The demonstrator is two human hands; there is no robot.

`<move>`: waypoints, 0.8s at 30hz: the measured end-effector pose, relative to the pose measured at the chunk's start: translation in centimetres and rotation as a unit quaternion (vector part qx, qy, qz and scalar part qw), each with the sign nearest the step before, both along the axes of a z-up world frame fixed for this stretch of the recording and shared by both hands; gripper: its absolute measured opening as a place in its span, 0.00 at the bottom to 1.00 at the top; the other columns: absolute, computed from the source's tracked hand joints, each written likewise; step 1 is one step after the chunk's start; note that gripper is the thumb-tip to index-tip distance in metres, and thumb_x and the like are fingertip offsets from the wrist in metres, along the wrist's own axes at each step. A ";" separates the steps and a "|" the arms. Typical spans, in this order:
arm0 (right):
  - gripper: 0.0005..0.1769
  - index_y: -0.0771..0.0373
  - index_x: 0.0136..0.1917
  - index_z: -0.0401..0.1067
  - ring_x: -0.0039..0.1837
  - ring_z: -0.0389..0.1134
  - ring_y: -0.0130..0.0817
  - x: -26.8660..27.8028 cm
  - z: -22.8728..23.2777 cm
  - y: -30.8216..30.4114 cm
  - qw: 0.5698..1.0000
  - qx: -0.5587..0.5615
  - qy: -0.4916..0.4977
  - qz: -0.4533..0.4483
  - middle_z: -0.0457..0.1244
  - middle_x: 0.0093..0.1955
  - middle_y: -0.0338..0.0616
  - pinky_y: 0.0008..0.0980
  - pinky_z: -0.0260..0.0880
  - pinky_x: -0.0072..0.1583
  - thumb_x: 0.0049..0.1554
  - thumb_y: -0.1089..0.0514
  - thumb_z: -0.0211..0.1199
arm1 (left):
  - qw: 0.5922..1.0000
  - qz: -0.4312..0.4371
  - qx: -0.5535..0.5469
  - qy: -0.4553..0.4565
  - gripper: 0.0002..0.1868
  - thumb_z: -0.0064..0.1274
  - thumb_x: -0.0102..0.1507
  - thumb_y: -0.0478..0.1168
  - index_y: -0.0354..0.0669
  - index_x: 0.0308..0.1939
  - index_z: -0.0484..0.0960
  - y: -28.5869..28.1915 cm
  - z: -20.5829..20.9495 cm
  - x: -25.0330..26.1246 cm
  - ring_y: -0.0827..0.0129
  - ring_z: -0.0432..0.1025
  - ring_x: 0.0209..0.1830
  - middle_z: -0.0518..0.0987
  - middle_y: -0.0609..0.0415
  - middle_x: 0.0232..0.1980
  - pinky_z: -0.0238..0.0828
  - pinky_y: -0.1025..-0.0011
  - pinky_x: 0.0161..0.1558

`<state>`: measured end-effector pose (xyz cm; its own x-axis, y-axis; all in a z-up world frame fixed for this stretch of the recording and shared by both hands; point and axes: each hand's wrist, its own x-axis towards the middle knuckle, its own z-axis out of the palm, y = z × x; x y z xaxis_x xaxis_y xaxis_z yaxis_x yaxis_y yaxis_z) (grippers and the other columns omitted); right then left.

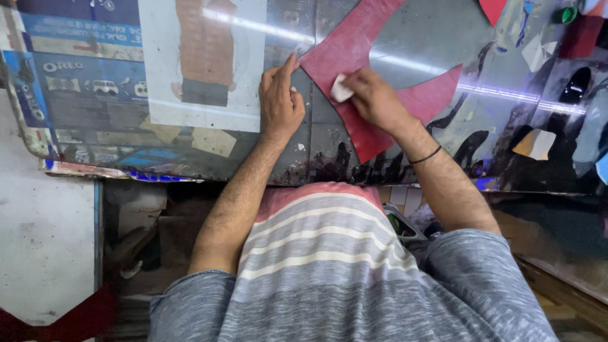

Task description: The person repeatedly wipes red leather pieces on a metal workbench using a white cloth. They handle several cut leather pieces one at a time, wiping each surface and occasionally moving them aside. A green bottle is briefly handled but not used on the leather.

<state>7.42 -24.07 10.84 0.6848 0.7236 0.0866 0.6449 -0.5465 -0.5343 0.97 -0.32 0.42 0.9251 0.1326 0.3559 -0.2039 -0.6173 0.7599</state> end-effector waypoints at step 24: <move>0.25 0.67 0.64 0.73 0.58 0.67 0.53 -2.5 0.3 -0.8 0.994 -0.021 0.074 0.083 0.64 0.56 0.55 0.42 0.69 0.60 0.53 0.72 0.63 | 0.998 0.029 -0.044 -0.019 0.37 0.40 0.60 0.23 0.43 0.75 0.63 0.0 -1.0 -0.4 0.57 0.69 0.69 0.74 0.49 0.69 0.69 0.61 0.70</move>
